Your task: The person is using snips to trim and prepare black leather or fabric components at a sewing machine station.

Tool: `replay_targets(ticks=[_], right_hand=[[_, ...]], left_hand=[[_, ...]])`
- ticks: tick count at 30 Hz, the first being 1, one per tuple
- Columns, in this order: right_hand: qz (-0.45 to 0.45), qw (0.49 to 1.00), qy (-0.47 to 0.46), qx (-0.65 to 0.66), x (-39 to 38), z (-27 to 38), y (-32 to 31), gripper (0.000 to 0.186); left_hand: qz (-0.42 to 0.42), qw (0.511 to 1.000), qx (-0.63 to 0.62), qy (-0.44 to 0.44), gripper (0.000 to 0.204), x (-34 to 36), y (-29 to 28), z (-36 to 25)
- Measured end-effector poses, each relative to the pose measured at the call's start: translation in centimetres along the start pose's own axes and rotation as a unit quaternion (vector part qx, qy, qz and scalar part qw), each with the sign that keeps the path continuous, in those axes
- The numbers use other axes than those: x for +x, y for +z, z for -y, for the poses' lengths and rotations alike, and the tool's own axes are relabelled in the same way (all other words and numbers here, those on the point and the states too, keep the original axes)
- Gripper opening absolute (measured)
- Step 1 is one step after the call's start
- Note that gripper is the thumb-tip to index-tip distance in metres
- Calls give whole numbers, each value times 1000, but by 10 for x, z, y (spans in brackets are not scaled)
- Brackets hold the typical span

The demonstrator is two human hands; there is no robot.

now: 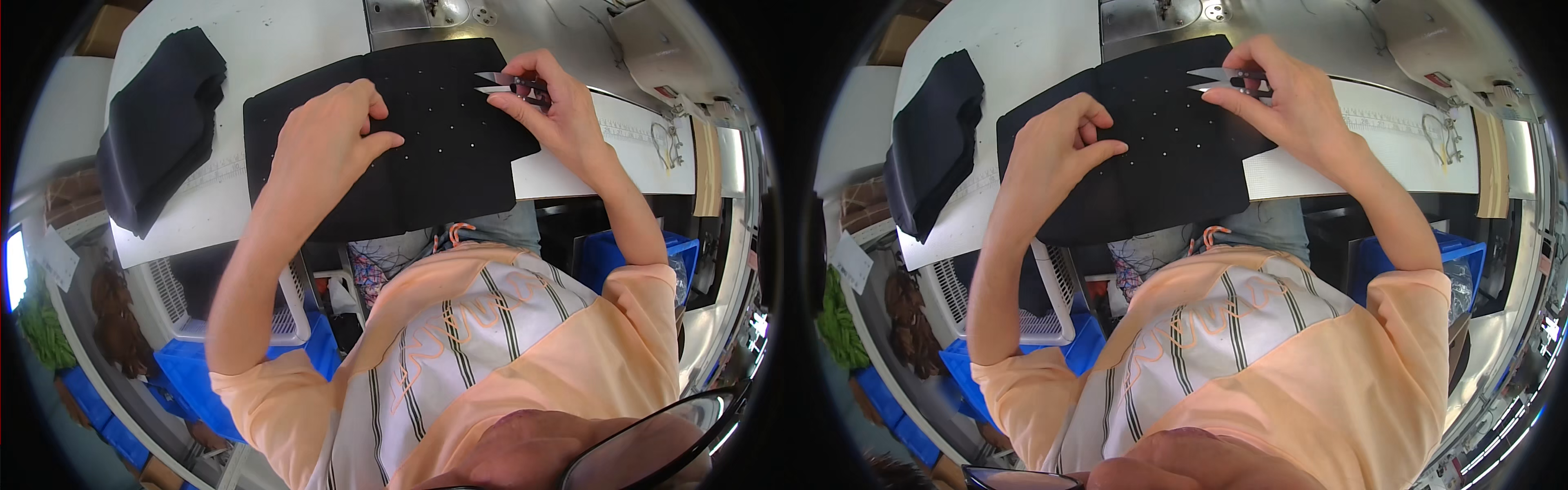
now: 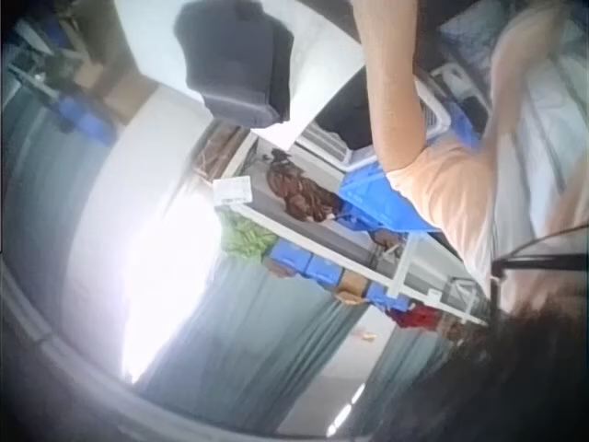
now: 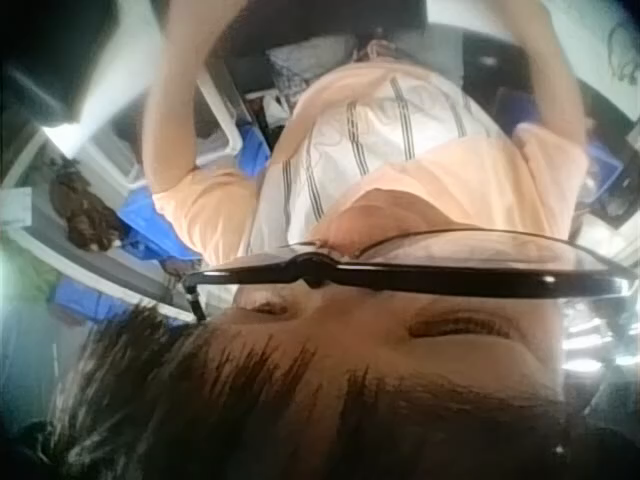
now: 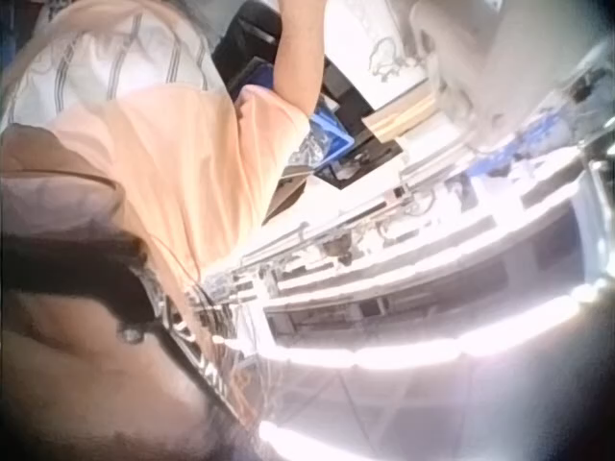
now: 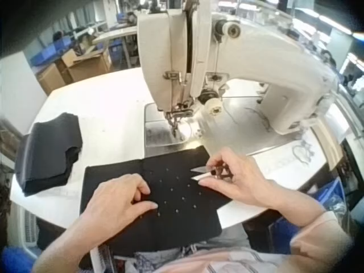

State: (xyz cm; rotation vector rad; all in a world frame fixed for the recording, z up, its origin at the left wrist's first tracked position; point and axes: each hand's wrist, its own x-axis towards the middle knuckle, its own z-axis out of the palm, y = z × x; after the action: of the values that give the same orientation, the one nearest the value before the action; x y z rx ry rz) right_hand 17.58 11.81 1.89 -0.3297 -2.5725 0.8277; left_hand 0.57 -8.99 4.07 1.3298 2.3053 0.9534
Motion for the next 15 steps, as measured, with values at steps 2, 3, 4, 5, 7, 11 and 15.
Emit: replay_targets(ticks=[2, 3, 4, 5, 7, 11, 15], right_hand=[[23, 1000, 16, -1, 0, 5, -2, 35], [23, 1000, 16, -1, -1, 8, -3, 35], [38, 999, 15, 8, -2, 10, -5, 34], [53, 998, 15, 18, -3, 13, -5, 33], [65, 997, -10, 31, -6, 20, 1, 33], [92, 994, -60, 22, 7, 30, 20, 31], [102, 990, -99, -15, 19, 35, 38, 28]], left_hand=[[146, 987, 60, -4, 18, 16, -6, -1], [151, 987, 45, -6, 15, 16, -6, -1], [151, 988, 45, -4, 15, 15, -5, -2], [124, 992, 27, -23, 13, 11, -3, -3], [100, 994, 9, -41, 11, 0, 0, -3], [10, 989, -118, -93, 9, -9, 5, -1], [-36, 977, -194, -87, 13, -8, 11, 9]])
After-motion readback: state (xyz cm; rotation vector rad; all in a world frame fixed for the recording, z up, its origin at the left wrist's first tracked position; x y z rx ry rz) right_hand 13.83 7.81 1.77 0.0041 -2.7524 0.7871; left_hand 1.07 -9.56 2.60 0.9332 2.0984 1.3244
